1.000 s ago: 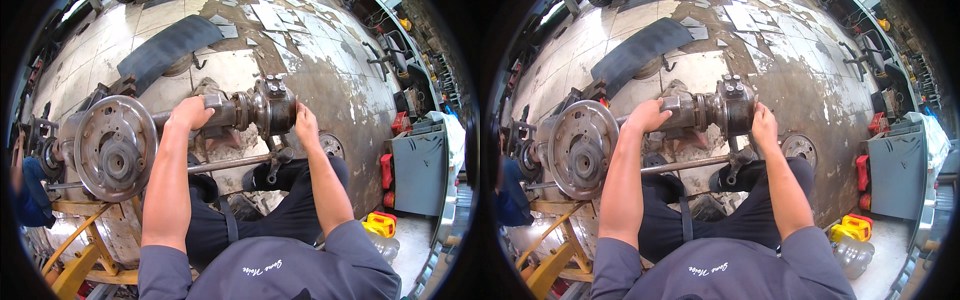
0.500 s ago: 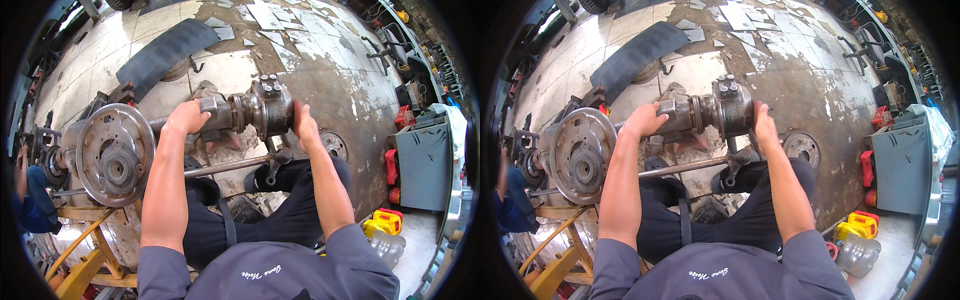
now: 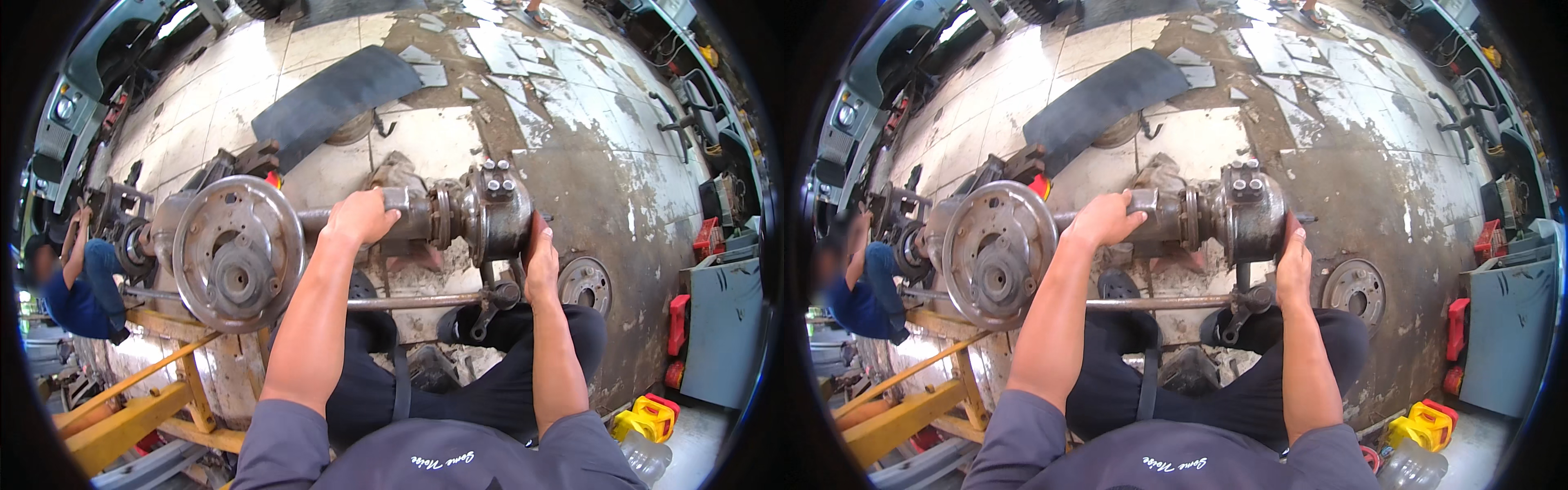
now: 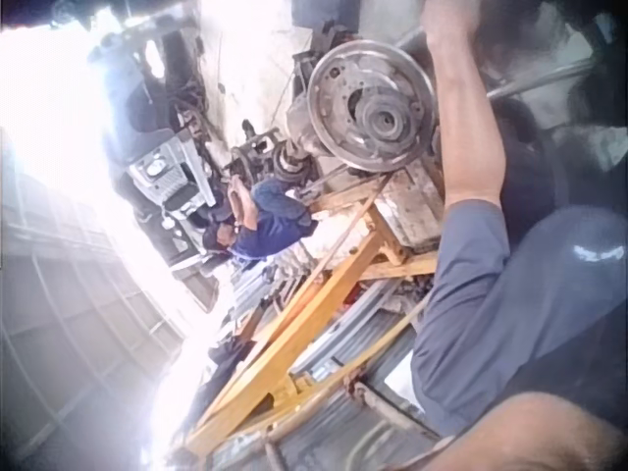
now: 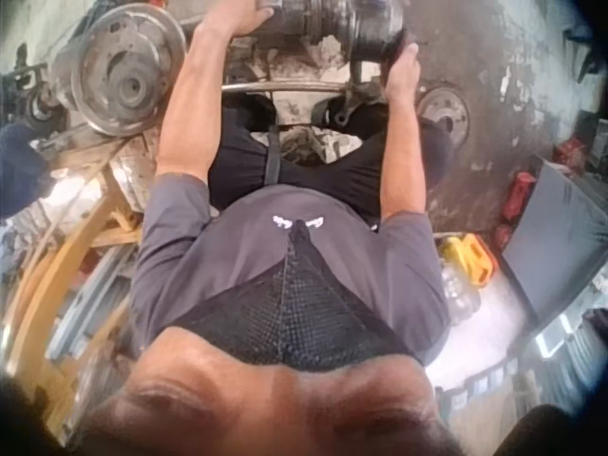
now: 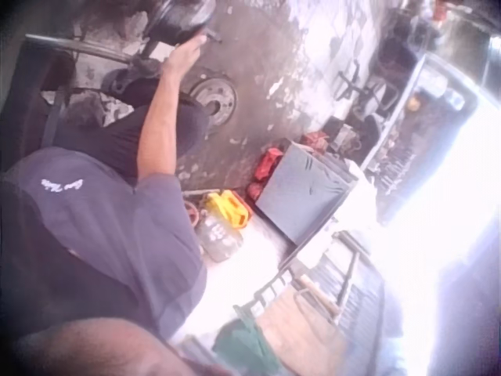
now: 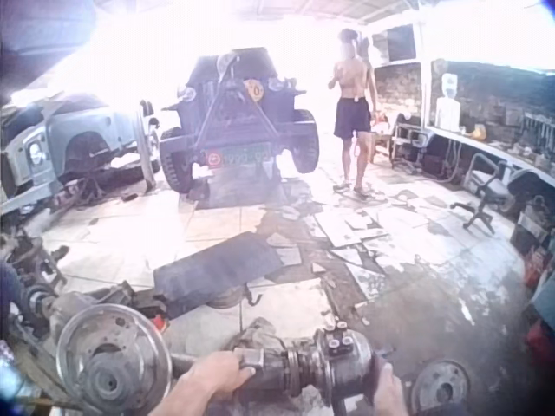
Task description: The person sits on the floor and scrubs a vehicle axle assembly with a reddish abrasive pad, rotating the axle to reach different areas. The person repeatedly rubs the hub and shaft sections, occasionally pausing to reposition the pad.
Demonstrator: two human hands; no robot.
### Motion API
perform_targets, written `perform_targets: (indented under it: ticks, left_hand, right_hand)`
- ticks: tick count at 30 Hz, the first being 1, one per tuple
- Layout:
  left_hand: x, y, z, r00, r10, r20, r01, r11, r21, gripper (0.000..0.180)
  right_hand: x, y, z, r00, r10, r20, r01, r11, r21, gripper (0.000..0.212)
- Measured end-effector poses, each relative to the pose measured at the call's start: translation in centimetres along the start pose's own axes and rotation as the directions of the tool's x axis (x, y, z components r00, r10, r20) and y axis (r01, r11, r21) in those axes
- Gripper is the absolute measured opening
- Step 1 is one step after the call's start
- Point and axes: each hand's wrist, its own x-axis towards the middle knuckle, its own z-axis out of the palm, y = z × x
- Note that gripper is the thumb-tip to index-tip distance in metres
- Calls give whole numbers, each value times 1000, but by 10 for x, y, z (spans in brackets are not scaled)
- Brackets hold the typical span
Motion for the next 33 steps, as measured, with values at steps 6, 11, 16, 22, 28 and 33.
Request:
perform_targets:
  ticks: [6,11,16,22,28,33]
  left_hand:
    - [-4,1,-11,983,-123,-138,108,988,-108,68]
    - [-3,-4,-21,957,-242,-161,208,957,-201,78]
    - [-6,-5,-25,958,-244,-150,212,957,-200,78]
    - [-6,-12,-18,952,-236,-194,199,961,-192,76]
    - [-23,-5,-41,969,-212,129,222,972,-74,58]
    - [-32,-9,-46,964,-264,15,264,958,-111,57]
  right_hand:
    - [0,0,2,992,-106,74,99,990,100,59]
    - [10,3,1,994,107,-30,-109,990,-91,61]
    - [2,-1,1,996,-66,61,65,998,13,60]
    - [10,1,-4,996,-45,78,44,999,5,59]
    - [2,-5,0,991,-103,89,105,994,-8,59]
    - [9,7,-1,989,-117,94,121,991,-47,62]
